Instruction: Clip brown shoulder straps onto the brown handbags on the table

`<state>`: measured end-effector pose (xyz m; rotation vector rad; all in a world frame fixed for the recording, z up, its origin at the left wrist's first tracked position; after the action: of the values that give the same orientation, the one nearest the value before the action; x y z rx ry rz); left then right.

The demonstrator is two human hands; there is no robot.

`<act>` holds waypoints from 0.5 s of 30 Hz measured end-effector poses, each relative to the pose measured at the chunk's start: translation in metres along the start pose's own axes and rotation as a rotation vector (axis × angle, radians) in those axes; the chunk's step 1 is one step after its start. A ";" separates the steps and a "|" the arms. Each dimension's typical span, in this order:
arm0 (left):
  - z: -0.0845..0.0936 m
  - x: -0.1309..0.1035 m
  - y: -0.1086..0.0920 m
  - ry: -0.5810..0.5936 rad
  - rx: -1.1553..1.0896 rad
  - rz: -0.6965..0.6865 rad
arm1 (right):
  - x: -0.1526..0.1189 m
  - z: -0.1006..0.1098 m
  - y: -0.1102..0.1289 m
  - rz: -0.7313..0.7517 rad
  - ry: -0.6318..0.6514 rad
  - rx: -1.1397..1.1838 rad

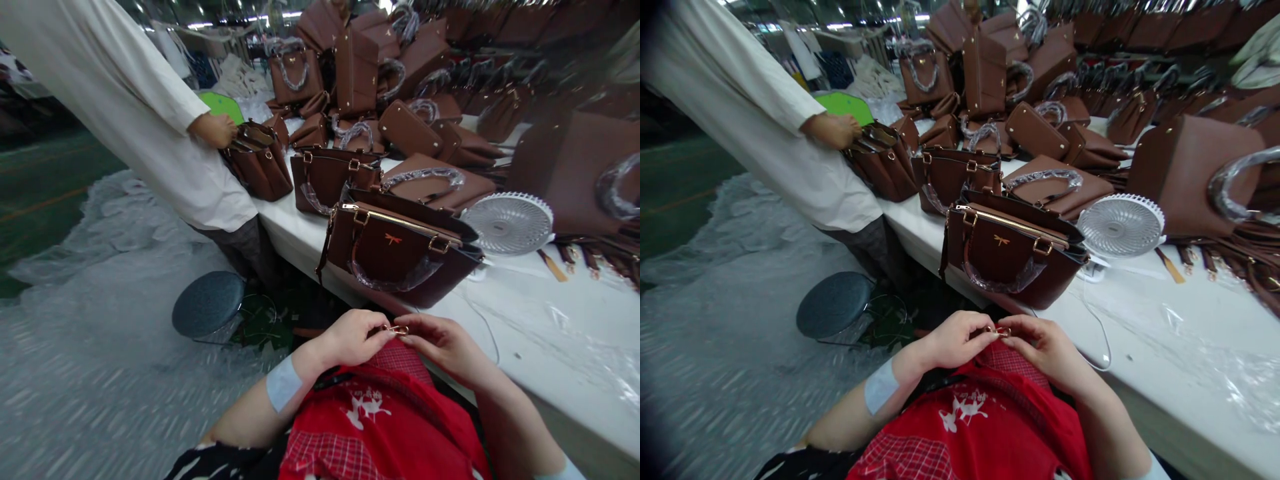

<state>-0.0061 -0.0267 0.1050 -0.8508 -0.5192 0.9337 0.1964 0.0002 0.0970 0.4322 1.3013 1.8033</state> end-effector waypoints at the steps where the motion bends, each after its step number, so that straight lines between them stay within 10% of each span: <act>1: 0.000 0.001 -0.001 0.004 -0.005 0.005 | -0.001 0.001 0.000 0.006 -0.001 -0.008; 10: 0.007 0.028 -0.020 -0.015 0.186 -0.113 | 0.000 0.014 0.017 0.059 -0.147 0.108; 15: 0.053 0.076 -0.059 -0.123 0.381 -0.214 | -0.005 0.068 0.023 0.132 -0.702 0.111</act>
<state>0.0232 0.0410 0.1862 -0.3878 -0.5060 0.8543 0.2361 0.0354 0.1452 1.1172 0.8843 1.4725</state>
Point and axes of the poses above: each hand's wrist, its own x-axis towards the middle knuckle, its own z-axis out of the back of the hand, y = z × x, the point moved 2 cm from there along x, towards the middle knuckle, and after that the axes turned 3 degrees about -z, right-handed, at the moved point
